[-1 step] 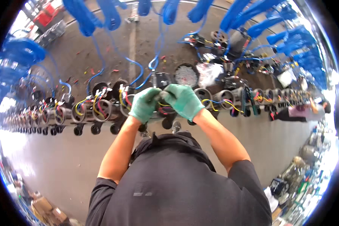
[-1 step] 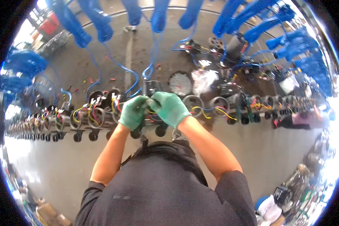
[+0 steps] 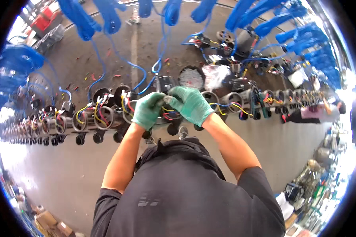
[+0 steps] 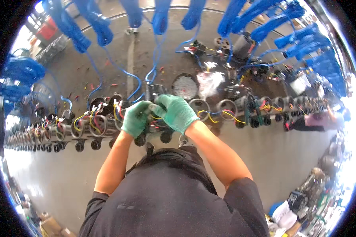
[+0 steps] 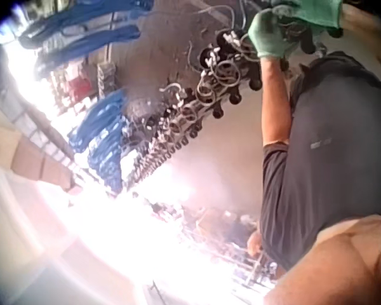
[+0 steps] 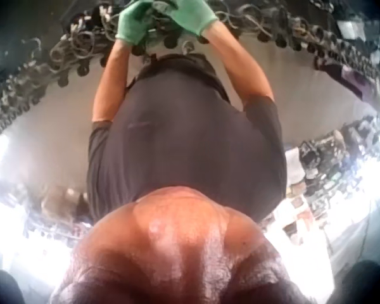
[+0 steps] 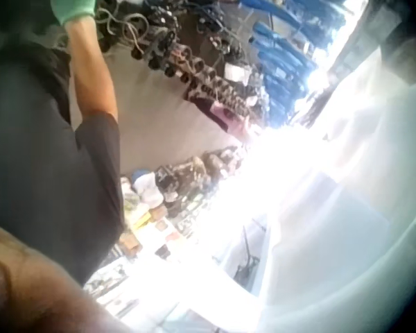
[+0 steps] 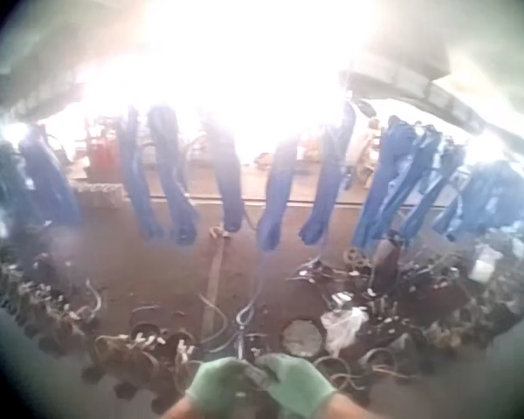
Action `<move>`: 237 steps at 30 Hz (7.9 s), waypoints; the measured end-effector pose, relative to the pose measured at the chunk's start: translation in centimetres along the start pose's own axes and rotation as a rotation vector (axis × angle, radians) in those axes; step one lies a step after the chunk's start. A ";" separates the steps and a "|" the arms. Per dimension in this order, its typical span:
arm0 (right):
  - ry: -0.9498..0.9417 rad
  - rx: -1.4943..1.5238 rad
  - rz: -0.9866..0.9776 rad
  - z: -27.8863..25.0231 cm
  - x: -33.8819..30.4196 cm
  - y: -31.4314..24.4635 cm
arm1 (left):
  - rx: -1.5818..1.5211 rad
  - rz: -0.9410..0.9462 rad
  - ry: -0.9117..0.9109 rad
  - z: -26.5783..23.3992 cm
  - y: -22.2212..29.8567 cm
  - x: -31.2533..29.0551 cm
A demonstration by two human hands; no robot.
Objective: The person connects colored wires to a black electrical component and a circular gauge. They push the wires into a metal housing on a motor and use pliers to adjust the connections inside the housing before repeating the process on the next motor in the row.
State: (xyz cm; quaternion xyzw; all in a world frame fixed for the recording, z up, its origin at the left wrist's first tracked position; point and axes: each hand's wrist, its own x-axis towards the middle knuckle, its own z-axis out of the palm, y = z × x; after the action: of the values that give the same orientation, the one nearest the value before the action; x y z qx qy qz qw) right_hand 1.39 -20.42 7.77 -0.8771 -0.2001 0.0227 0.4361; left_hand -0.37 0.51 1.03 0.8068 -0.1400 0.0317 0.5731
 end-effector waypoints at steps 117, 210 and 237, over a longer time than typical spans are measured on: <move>0.300 -0.735 0.667 -19.6 -10.8 18.0 | -0.489 -0.133 -0.074 -0.2 -0.8 0.2; -0.028 -0.473 -0.293 -1.8 -0.2 -0.7 | 0.031 0.138 0.157 1.7 -1.3 1.4; -0.020 -0.378 -0.013 0.8 -1.9 -1.3 | 0.182 0.330 0.093 0.9 -1.2 1.5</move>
State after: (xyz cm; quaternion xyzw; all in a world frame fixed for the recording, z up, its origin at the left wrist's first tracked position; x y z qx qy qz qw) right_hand -0.94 -19.77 8.04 -0.9418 -0.2108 -0.0093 0.2617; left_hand 1.29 -0.26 -0.01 0.8190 -0.2403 0.1751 0.4908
